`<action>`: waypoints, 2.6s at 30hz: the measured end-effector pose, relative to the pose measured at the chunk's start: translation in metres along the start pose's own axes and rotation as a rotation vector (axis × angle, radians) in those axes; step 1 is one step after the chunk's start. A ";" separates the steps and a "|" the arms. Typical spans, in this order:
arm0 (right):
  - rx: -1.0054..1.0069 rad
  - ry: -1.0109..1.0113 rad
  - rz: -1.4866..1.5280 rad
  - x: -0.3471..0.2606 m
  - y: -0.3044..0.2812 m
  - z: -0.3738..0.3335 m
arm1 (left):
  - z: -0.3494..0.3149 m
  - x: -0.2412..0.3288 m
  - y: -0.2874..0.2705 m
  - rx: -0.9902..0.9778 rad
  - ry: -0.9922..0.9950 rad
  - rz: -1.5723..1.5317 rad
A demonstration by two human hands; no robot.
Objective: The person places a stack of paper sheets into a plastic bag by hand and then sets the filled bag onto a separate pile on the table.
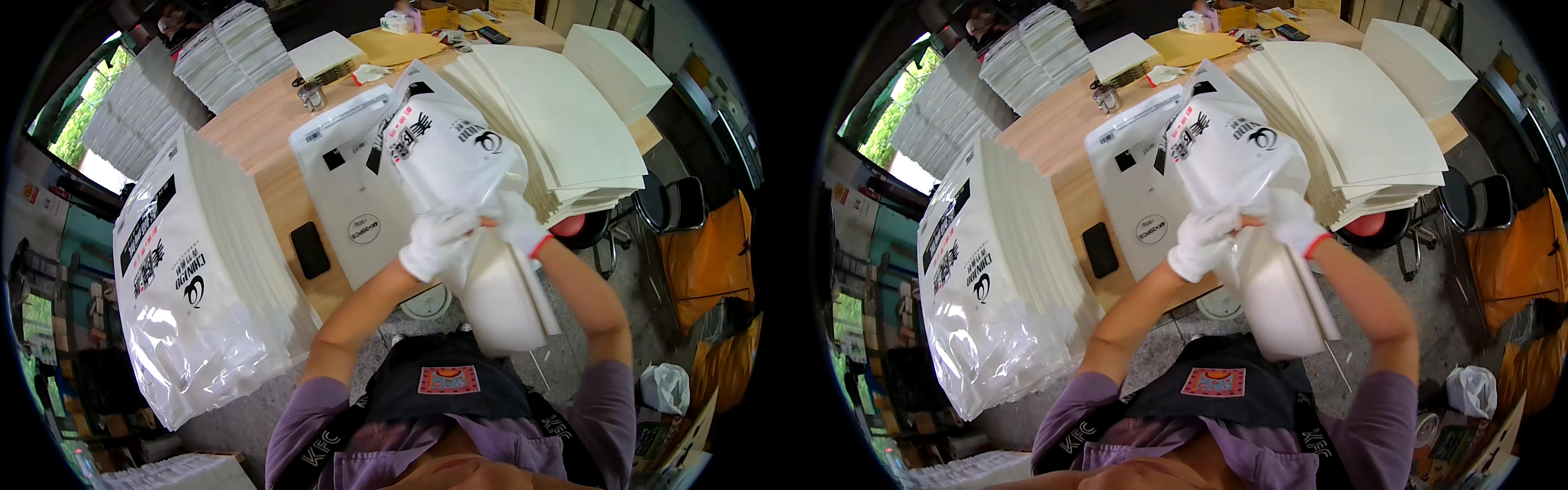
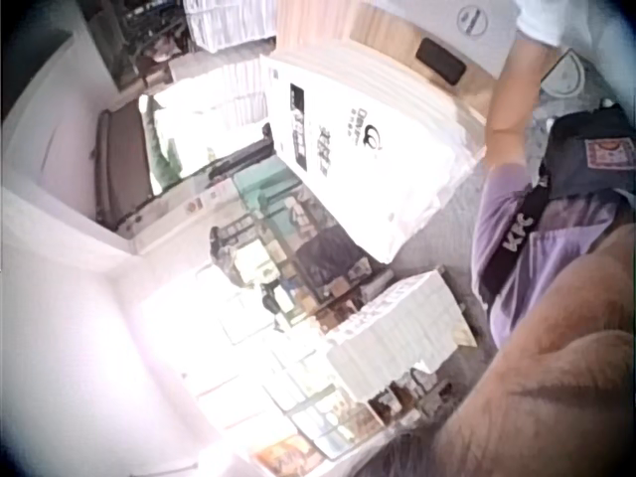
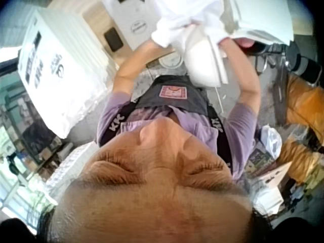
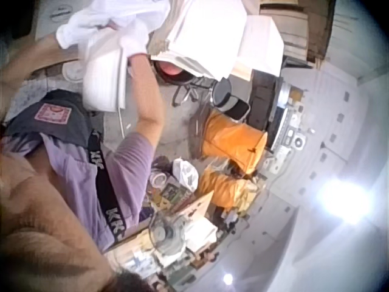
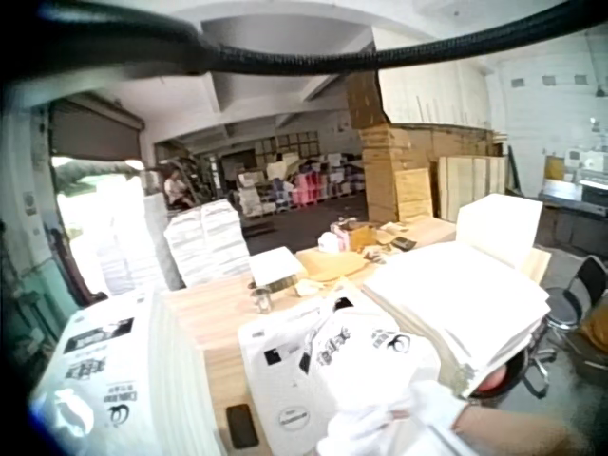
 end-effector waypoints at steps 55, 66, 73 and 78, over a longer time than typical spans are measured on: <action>-0.181 0.492 0.808 0.154 0.096 -0.162 | -0.166 0.066 -0.106 0.277 -0.858 -0.236; -0.759 -0.046 0.572 -0.076 0.310 0.073 | -0.232 0.190 -0.356 1.289 -0.278 -0.069; -0.929 -0.054 0.282 -0.146 0.344 0.075 | -0.452 0.075 -0.399 1.351 -1.115 0.752; -0.944 -0.074 0.398 -0.089 0.281 0.054 | -0.419 0.043 -0.278 2.007 -0.661 -0.408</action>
Point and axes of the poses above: each hand's wrist, its own z-axis towards the middle knuckle, its own y-axis out of the palm, x = y × z, the point moved 1 cm from there along z, towards the middle knuckle, and after that the axes turned 12 degrees about -y, right-handed, at the moved point
